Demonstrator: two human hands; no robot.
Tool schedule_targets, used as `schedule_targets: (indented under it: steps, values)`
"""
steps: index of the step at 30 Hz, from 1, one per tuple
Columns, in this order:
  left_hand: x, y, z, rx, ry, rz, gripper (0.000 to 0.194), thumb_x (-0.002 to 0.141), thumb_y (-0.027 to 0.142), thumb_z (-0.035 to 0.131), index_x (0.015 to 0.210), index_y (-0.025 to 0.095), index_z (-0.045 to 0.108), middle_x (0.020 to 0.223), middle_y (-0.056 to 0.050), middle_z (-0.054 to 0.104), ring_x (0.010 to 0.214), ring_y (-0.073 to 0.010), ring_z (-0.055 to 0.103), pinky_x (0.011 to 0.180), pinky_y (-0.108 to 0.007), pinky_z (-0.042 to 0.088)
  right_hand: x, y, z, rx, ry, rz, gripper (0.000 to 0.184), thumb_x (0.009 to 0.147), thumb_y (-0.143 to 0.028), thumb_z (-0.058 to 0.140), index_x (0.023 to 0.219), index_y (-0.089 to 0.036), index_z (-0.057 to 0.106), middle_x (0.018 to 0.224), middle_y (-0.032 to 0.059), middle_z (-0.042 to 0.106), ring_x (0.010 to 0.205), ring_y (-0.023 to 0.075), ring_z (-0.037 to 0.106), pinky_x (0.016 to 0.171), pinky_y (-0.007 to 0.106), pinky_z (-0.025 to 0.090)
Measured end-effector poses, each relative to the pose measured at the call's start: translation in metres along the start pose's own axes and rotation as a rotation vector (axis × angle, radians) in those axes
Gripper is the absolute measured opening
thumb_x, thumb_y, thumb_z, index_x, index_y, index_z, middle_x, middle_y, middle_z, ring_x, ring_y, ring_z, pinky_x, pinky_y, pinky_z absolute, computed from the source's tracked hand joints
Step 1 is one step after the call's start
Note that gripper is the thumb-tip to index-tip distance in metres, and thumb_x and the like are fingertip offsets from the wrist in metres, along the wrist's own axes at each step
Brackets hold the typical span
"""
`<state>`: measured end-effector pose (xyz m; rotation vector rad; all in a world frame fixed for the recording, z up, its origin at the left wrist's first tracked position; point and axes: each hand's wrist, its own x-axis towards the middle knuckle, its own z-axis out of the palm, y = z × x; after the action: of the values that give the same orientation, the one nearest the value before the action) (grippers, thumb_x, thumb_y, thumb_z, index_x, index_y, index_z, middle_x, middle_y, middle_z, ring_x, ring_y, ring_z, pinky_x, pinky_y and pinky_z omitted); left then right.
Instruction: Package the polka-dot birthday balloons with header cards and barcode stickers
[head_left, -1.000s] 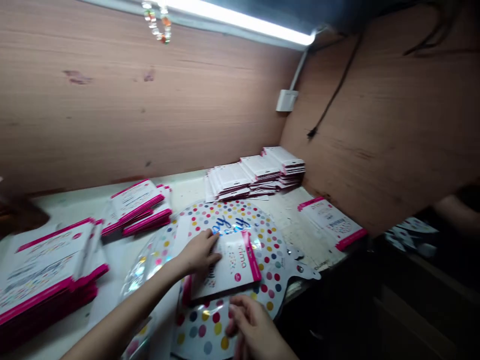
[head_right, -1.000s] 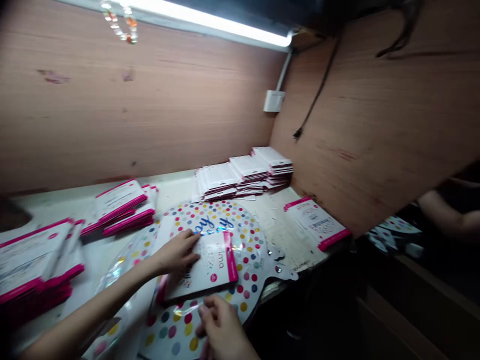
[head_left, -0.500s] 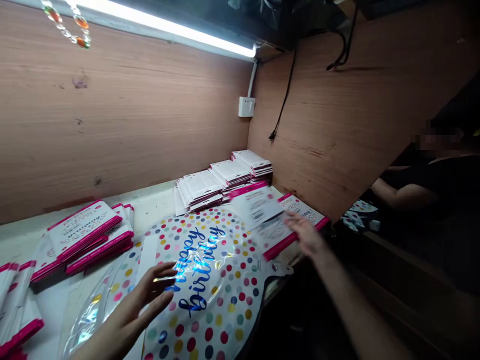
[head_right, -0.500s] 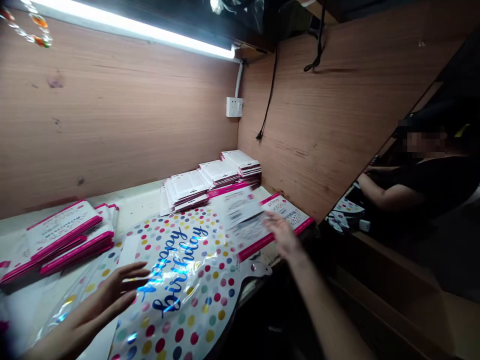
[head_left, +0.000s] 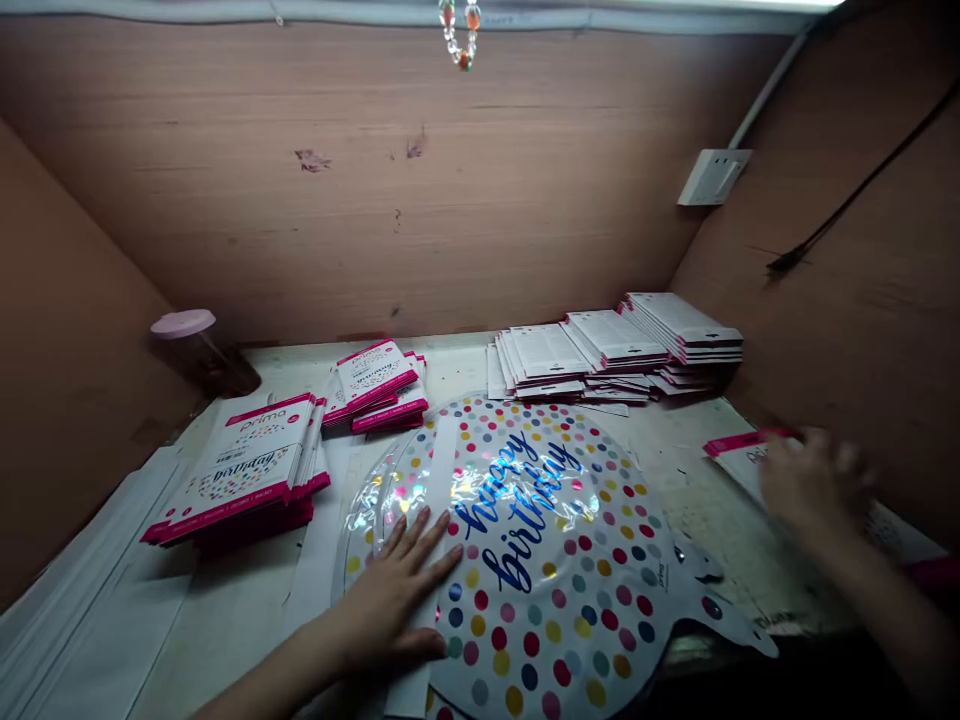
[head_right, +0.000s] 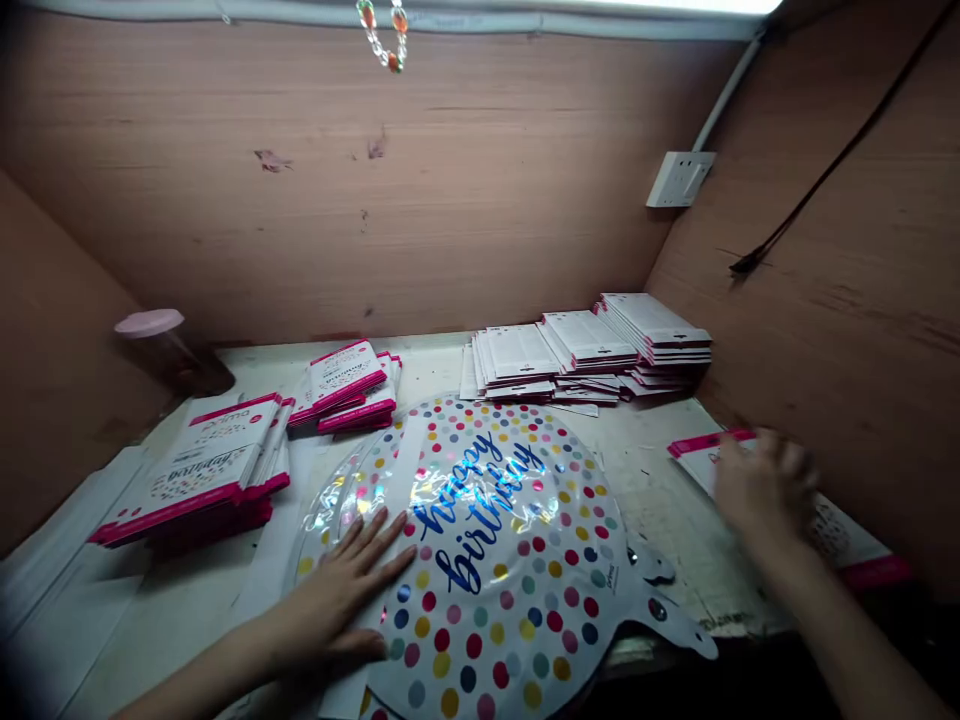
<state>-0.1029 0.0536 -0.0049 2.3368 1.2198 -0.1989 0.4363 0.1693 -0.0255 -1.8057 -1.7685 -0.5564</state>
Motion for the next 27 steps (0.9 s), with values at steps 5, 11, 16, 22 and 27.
schedule_targets:
  steps: [5,11,16,22,27]
  values:
    - [0.044,0.043,0.037,-0.015,0.015,0.023,0.094,0.078,0.082,0.040,0.151,0.038,0.001,0.158,-0.013,-0.008,0.141,-0.0504,-0.003,0.104,-0.079,0.008,0.071,-0.139,0.041,0.053,-0.210,-0.338,0.039,0.090,-0.030,0.049,0.122,-0.013,0.062,0.136,0.0210,0.048,0.126,0.0340,0.043,0.102,0.049,0.036]
    - [0.081,0.066,0.083,0.052,0.374,0.035,0.096,0.078,0.078,0.046,0.152,0.035,0.001,0.159,-0.015,0.007,0.141,-0.0511,0.019,0.102,-0.073,0.031,0.139,-0.215,0.099,0.087,-0.401,-0.545,0.057,0.079,-0.034,0.067,0.130,-0.014,0.053,0.143,0.0183,0.046,0.128,0.0304,0.045,0.105,0.041,0.039]
    - [0.035,0.041,0.058,-0.022,0.550,-0.164,0.088,0.084,0.072,0.046,0.154,0.036,0.007,0.161,-0.012,0.013,0.144,-0.0445,0.019,0.106,-0.069,0.030,0.163,-0.216,0.115,0.101,-0.474,-0.669,0.058,0.078,-0.041,0.070,0.127,-0.015,0.054,0.137,0.0183,0.050,0.124,0.0307,0.048,0.100,0.041,0.042]
    - [-0.013,0.024,0.043,-0.304,0.621,-0.246,0.068,0.093,0.059,0.042,0.152,0.038,0.018,0.160,-0.006,0.025,0.143,-0.0379,0.028,0.106,-0.060,0.039,0.163,-0.219,0.122,0.070,-0.446,-0.765,0.034,0.085,-0.034,0.065,0.112,-0.014,0.061,0.117,0.0121,0.061,0.108,0.0252,0.057,0.093,0.042,0.047]
    - [-0.010,0.036,0.016,-0.518,0.586,-0.157,0.058,0.095,0.055,0.040,0.149,0.035,0.031,0.157,-0.006,0.031,0.144,-0.0355,0.028,0.111,-0.058,0.034,0.168,-0.230,0.108,0.112,-0.286,-0.692,0.024,0.093,-0.014,0.047,0.112,-0.008,0.062,0.115,0.0184,0.065,0.104,0.0254,0.062,0.090,0.041,0.050]
